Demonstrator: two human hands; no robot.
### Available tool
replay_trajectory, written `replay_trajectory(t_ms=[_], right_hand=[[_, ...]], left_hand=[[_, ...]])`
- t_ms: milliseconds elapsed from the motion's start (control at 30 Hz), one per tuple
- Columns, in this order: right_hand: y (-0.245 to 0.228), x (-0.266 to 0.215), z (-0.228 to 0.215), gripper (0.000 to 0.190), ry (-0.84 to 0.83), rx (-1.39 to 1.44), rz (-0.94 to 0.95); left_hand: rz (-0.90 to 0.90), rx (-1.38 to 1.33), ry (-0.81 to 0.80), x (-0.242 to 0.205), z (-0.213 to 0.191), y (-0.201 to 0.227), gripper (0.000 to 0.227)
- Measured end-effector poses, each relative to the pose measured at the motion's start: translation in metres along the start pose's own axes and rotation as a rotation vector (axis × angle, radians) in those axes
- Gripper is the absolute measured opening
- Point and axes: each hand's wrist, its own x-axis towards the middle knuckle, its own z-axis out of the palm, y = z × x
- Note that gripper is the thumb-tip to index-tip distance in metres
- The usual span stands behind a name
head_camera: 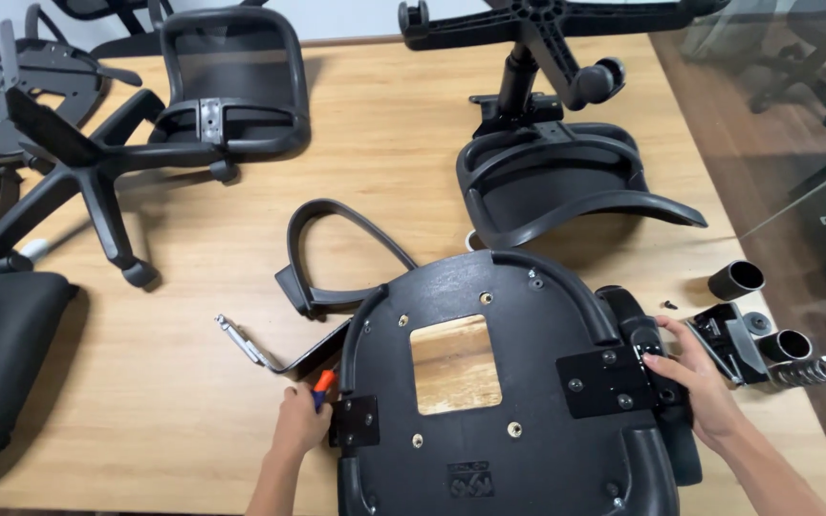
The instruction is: The person attaches a black mounting bracket to the underside of a chair seat pan, aligning it and driving screws with a screwdriver, then repositions the seat and reaches for additional hardware and parts from the table to continue assembly.
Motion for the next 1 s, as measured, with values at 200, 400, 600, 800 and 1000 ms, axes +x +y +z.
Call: replay_trajectory(t_ms=[200,400,600,800,1000], right_hand=[[-0.006,-0.005,0.005,0.067,0.007,-0.003,-0.006],[-0.010,-0.008,0.008,0.066,-0.011,0.043,-0.018],[-0.011,-0.005,0.005,0.066,0.000,-0.022,-0.027],[-0.010,-0.002,0.003,0.069,-0.012,0.037,-0.038],[-0.006,-0.001,-0.003,0.067,-0.017,0.017,-0.089]], left_hand=[[-0.175,-0.058,-0.127,-0.023,-0.129,0.078,0.046],[-0.054,0.113,-0.094,-0.042,-0.176,0.130,0.053],[0.360,-0.397,-0.045,-0.065,-0.227,0.216,0.037],[0.737,-0.511,-0.128,-0.086,-0.242,0.321,0.041],[0.738,-0.601,-0.203,-0.106,-0.251,0.384,0.040]])
